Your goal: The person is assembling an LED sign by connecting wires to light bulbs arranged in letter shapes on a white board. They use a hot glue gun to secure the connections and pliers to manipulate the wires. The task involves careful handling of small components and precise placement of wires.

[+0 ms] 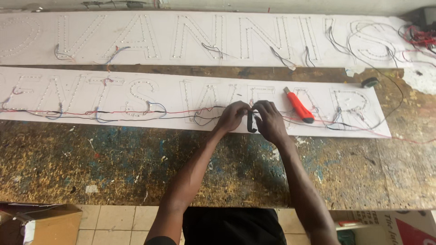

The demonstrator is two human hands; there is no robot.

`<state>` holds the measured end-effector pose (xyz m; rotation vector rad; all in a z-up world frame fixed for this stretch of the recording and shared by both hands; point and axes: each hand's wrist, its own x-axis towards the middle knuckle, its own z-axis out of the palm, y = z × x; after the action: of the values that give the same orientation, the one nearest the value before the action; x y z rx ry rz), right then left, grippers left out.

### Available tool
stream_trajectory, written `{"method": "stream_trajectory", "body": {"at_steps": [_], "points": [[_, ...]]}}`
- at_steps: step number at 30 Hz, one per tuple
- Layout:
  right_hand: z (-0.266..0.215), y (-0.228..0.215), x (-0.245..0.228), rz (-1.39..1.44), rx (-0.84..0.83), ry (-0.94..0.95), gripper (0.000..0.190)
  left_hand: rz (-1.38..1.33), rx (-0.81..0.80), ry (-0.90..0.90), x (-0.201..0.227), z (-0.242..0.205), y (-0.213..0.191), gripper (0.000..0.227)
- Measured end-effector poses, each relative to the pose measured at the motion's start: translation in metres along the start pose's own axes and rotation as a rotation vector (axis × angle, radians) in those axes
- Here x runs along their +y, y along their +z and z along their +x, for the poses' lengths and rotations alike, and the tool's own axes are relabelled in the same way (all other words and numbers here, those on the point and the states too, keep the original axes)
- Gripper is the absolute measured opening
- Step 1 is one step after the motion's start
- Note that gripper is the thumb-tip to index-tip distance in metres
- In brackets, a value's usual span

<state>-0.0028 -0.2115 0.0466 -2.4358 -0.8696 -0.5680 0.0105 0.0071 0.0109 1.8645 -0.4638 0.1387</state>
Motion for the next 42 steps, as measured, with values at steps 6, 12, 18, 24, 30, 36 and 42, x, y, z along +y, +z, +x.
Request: {"method": "stream_trajectory", "body": {"at_steps": [6,12,18,24,30,36,42], "points": [[0.000,0.025,-0.005,0.059,0.082,-0.055,0.028,0.031,-0.016,-0.117,0.011,0.002,-0.004,0.020],[-0.007,0.045,0.004,0.142,0.141,0.023,0.031,-0.030,-0.016,-0.135,-0.015,0.009,0.003,0.027],[-0.005,0.035,-0.009,0.144,0.199,0.044,0.023,-0.010,-0.031,-0.135,0.017,0.006,-0.009,0.020],[-0.004,0.025,-0.011,0.200,0.192,0.073,0.020,-0.026,-0.005,-0.112,0.017,0.002,-0.011,0.024],[-0.003,0.021,-0.003,0.423,0.153,0.136,0.021,0.001,-0.005,-0.079,0.021,0.001,-0.011,0.025],[-0.001,0.032,0.001,0.438,0.233,0.224,0.018,0.102,0.008,0.007,0.008,0.005,-0.001,0.027],[0.018,0.015,-0.027,0.499,0.283,0.291,0.012,0.141,0.010,0.098,0.054,0.000,-0.011,0.015]]}}
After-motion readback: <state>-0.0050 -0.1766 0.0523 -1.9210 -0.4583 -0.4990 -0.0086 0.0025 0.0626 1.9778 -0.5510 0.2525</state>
